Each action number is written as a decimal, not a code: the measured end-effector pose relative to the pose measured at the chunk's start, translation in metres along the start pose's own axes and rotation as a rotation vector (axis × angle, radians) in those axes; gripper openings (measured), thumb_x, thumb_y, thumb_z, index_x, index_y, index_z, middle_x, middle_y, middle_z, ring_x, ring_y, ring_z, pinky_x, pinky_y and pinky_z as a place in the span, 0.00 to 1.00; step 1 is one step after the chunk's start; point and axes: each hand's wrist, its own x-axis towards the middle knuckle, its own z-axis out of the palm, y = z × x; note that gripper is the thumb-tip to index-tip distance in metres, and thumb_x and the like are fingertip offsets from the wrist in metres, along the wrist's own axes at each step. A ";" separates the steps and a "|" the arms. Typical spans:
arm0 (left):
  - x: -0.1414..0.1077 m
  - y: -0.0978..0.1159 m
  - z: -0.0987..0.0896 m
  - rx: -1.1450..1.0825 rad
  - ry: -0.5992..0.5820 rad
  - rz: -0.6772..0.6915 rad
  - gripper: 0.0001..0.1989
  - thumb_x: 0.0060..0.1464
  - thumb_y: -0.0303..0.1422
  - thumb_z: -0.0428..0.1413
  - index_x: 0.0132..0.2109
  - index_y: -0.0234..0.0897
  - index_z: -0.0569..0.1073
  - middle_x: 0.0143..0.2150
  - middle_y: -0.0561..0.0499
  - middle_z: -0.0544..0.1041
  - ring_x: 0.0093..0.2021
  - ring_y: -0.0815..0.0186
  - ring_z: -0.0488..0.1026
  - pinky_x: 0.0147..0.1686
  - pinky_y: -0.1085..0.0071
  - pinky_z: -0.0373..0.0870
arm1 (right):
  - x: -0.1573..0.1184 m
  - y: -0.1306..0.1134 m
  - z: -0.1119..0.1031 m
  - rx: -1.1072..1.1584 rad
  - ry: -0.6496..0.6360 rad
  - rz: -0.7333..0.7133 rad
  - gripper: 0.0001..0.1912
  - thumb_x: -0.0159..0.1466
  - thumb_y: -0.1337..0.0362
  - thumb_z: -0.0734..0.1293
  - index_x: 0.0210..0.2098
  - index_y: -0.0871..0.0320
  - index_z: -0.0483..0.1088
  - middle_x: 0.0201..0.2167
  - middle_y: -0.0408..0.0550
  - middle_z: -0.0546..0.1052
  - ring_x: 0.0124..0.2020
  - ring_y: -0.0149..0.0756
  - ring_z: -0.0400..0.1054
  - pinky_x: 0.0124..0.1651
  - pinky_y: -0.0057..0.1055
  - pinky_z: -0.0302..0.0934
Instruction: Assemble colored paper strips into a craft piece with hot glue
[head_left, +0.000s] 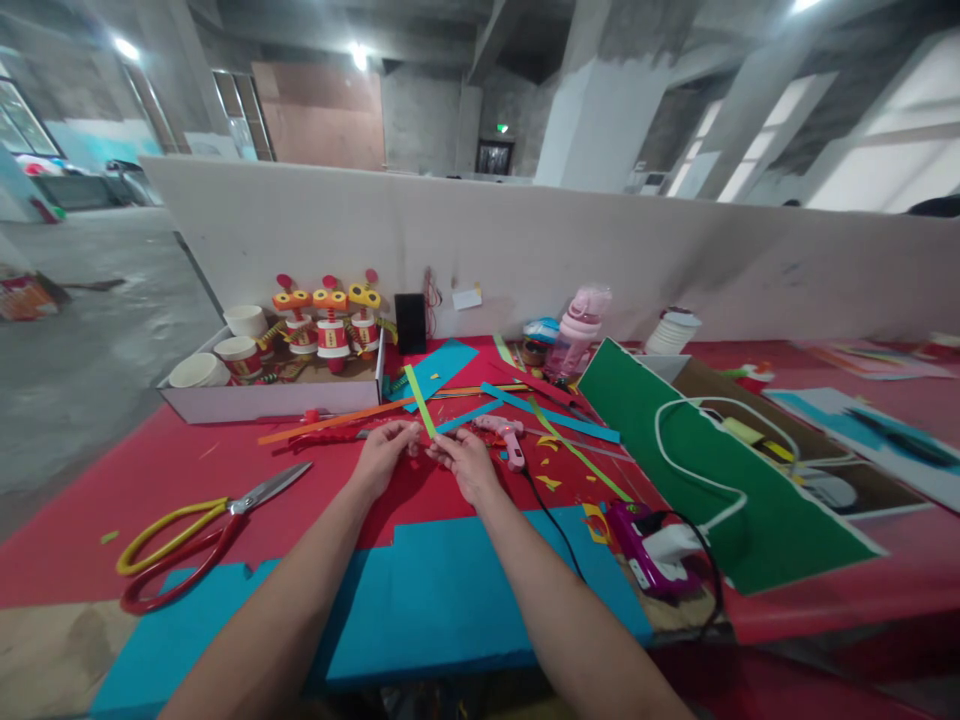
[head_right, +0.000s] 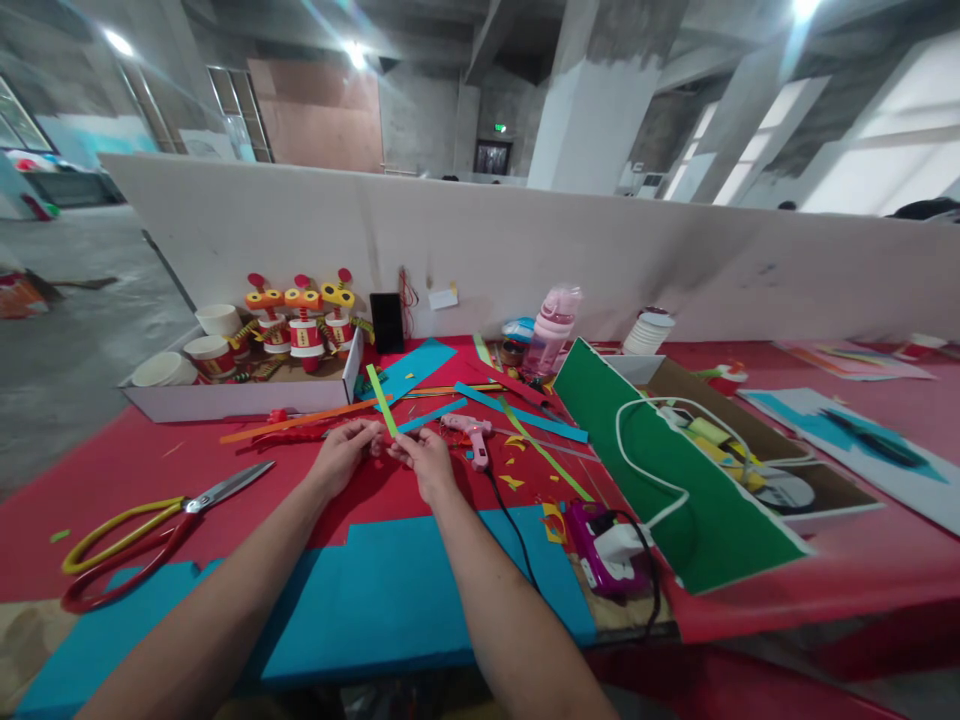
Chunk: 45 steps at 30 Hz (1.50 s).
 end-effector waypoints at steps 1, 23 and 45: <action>-0.001 0.000 0.001 0.019 -0.035 0.004 0.15 0.42 0.40 0.63 0.33 0.31 0.74 0.24 0.52 0.72 0.24 0.72 0.67 0.26 0.75 0.65 | 0.000 0.001 0.000 0.004 -0.002 -0.008 0.16 0.42 0.61 0.76 0.27 0.60 0.69 0.22 0.41 0.75 0.25 0.29 0.70 0.38 0.32 0.68; -0.002 -0.003 0.000 0.109 -0.095 -0.011 0.12 0.40 0.36 0.64 0.29 0.32 0.73 0.24 0.52 0.73 0.23 0.72 0.67 0.25 0.76 0.63 | -0.003 0.001 0.003 -0.144 0.004 -0.035 0.14 0.46 0.58 0.73 0.26 0.62 0.71 0.19 0.44 0.74 0.21 0.32 0.70 0.34 0.34 0.69; 0.000 -0.001 -0.002 0.006 -0.052 -0.056 0.11 0.36 0.32 0.66 0.28 0.30 0.74 0.23 0.51 0.74 0.21 0.73 0.67 0.24 0.76 0.62 | -0.002 0.000 -0.001 -0.020 -0.133 0.040 0.18 0.44 0.58 0.75 0.30 0.61 0.72 0.21 0.43 0.75 0.25 0.32 0.71 0.38 0.35 0.69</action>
